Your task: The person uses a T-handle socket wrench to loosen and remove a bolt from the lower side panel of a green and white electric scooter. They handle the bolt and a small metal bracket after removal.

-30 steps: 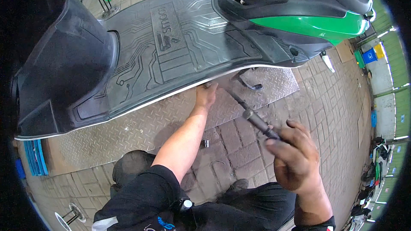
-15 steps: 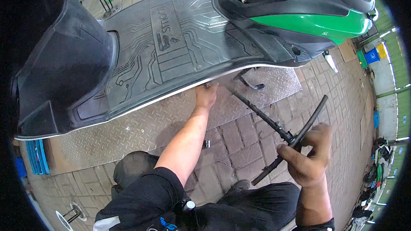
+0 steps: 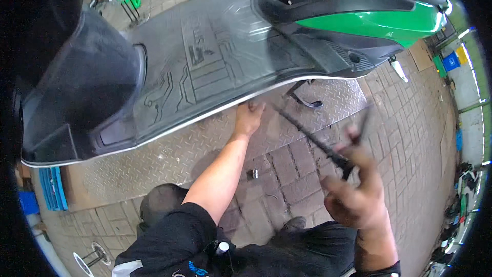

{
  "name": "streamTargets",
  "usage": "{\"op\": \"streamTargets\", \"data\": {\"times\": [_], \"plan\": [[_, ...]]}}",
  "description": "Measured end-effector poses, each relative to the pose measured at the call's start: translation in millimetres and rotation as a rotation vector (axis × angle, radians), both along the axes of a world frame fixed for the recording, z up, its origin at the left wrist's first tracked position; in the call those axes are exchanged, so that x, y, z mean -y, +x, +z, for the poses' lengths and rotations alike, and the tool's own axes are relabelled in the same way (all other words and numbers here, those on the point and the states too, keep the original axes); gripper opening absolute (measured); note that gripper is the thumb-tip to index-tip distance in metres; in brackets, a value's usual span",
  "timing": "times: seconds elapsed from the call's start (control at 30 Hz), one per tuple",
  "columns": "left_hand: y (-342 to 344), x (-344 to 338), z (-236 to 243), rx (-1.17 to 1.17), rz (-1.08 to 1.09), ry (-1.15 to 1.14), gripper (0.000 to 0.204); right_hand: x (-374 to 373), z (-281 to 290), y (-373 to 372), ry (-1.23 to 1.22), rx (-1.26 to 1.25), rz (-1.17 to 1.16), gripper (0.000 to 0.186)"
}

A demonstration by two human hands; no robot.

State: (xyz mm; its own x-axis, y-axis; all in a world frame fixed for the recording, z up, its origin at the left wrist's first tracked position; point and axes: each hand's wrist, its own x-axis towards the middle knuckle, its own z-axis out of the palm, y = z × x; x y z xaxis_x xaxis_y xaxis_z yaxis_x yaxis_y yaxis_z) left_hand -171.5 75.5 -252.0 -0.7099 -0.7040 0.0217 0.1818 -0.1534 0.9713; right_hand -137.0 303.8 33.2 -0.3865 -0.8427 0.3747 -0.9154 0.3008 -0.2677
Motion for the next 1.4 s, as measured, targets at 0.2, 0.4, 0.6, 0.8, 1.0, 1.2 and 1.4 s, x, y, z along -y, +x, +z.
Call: {"op": "streamTargets", "data": {"times": [0.2, 0.4, 0.6, 0.8, 1.0, 1.2, 1.4], "plan": [[58.7, 24.1, 92.4, 0.808, -0.841, -0.597, 0.038, 29.7, 8.8, -20.1, 0.116, -0.056, 0.771, 0.014], [90.2, -9.8, 191.5, 0.227, -0.375, -1.351, 0.054, 29.0, 0.6, -22.7, 0.203, 0.151, 0.789, 0.028], [73.1, -32.3, 179.3, -0.015, -0.684, -1.196, 0.041, 0.6, 6.7, -7.9, -0.130, -0.041, 0.610, 0.019], [56.1, -55.5, 170.6, -0.270, -0.265, -0.933, 0.032, -44.6, -46.8, 60.8, -0.748, 1.539, -0.529, 0.074], [74.0, -86.8, 109.5, -0.223, -0.373, -1.248, 0.034, 45.2, 10.5, 22.8, -0.120, 0.566, -0.228, 0.042], [56.9, -88.5, 137.9, -0.069, -0.749, -1.209, 0.042, 26.3, 14.1, 50.4, 0.174, 0.107, 0.173, 0.040], [54.9, -76.7, 161.2, -0.191, -0.459, -1.007, 0.041, 34.0, 21.5, 48.8, -0.194, 0.328, -0.508, 0.062]]}}
